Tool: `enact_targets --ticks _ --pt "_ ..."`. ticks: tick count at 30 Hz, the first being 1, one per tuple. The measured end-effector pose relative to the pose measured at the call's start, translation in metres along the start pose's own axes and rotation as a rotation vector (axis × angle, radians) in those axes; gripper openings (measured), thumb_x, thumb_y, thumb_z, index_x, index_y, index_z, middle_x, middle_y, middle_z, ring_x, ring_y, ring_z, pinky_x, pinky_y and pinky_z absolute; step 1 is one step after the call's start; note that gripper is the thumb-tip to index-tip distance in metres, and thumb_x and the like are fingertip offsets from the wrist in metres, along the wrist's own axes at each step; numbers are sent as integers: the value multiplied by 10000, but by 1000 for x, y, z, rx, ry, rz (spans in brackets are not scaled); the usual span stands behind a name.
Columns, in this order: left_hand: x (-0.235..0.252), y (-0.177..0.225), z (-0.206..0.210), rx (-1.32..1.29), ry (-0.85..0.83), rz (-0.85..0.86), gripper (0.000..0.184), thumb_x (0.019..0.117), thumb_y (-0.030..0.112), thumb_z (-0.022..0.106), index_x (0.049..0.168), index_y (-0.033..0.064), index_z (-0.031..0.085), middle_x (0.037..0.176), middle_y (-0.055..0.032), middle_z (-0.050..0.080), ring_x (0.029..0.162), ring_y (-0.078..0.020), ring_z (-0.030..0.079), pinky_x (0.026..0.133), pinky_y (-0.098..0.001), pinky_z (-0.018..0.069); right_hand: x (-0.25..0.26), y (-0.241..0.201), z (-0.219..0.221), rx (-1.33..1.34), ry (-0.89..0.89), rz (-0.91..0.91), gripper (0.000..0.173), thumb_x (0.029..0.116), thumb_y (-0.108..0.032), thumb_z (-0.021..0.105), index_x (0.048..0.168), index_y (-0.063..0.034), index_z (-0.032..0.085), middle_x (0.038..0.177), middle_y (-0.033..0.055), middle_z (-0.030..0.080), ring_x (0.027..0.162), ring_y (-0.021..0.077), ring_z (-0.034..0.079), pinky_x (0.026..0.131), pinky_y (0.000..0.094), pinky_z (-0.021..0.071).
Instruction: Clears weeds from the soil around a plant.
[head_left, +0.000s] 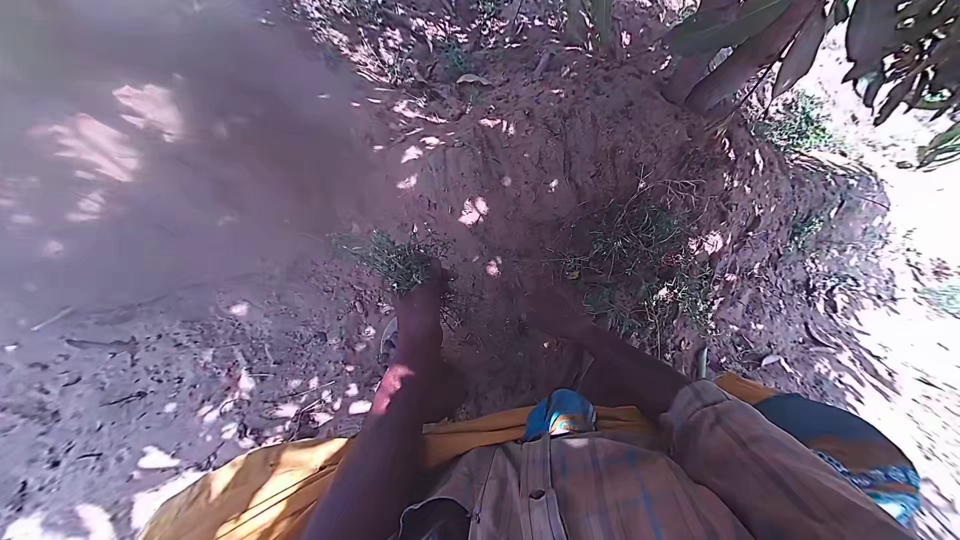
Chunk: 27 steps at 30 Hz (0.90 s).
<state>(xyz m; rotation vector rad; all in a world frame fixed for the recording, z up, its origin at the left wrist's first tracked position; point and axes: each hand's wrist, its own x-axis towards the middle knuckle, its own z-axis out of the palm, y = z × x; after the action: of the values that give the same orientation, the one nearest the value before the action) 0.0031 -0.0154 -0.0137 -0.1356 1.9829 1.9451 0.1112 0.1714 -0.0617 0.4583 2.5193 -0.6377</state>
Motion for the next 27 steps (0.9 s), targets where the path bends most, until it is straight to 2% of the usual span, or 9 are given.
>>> enact_targets --ticks 3,4,10,12,15,19,22,24,27 --pt "-4 0 2 52 52 -65 433 1039 186 594 1403 -16 474 1168 -112 637 957 -114 641 867 -302 538 -8 -1 32 -112 -250 -10 592 1014 -173 553 1551 4 376 1654 226 253 1546 410 174 1226 585 156" --pt "-4 -3 2 78 56 -81 527 1028 151 601 1482 -15 392 1269 -156 610 1047 -148 646 927 -326 533 -4 10 49 -108 -237 -49 565 1004 -177 573 1512 24 429 1638 245 275 1535 440 176 1218 624 124" --pt "-4 -2 3 83 46 -15 304 1048 97 542 1322 -35 529 1034 -75 649 837 -74 631 780 -254 531 -8 -1 -10 273 -32 34 368 1071 -183 459 1281 68 627 1310 242 624 1239 307 582 1073 445 418" --pt "-3 -3 4 36 41 16 205 1050 107 540 1217 -12 559 902 -20 651 749 -52 637 712 -227 541 -12 -1 -49 595 27 -4 289 1074 -129 487 1143 97 653 1092 200 654 965 197 585 899 343 453" --pt "-2 0 5 27 41 23 220 1064 147 524 1209 -15 564 877 -15 628 740 -55 627 702 -231 537 -14 25 -77 875 29 -116 308 1084 -149 453 1180 52 665 1114 127 708 967 123 670 891 292 542" --pt "-4 2 5 65 41 -22 348 1072 194 523 1319 -50 516 983 -87 629 794 -90 620 735 -270 524 -26 38 -90 433 44 166 321 1067 -159 515 1209 99 642 1199 254 645 1099 302 612 995 471 447" --pt "-4 2 8 34 36 -12 327 1061 182 549 1312 -26 529 937 -65 648 766 -85 654 709 -253 560 -34 30 -96 785 63 3 367 1106 -222 422 1226 46 643 1174 126 701 989 123 675 887 285 533" --pt "-6 2 8 2 9 -8 287 1070 144 513 1290 -31 566 889 -42 651 743 -74 649 710 -243 556 -39 17 -103 877 139 -122 416 1106 -290 403 1219 16 662 1171 102 717 976 139 697 876 309 561" --pt "-6 4 6 -38 -57 32 235 1090 121 428 1144 -12 615 776 12 671 668 -53 644 653 -210 539 -43 -4 -112 615 292 -42 332 1078 -225 507 949 35 667 906 143 647 831 219 597 764 413 466"
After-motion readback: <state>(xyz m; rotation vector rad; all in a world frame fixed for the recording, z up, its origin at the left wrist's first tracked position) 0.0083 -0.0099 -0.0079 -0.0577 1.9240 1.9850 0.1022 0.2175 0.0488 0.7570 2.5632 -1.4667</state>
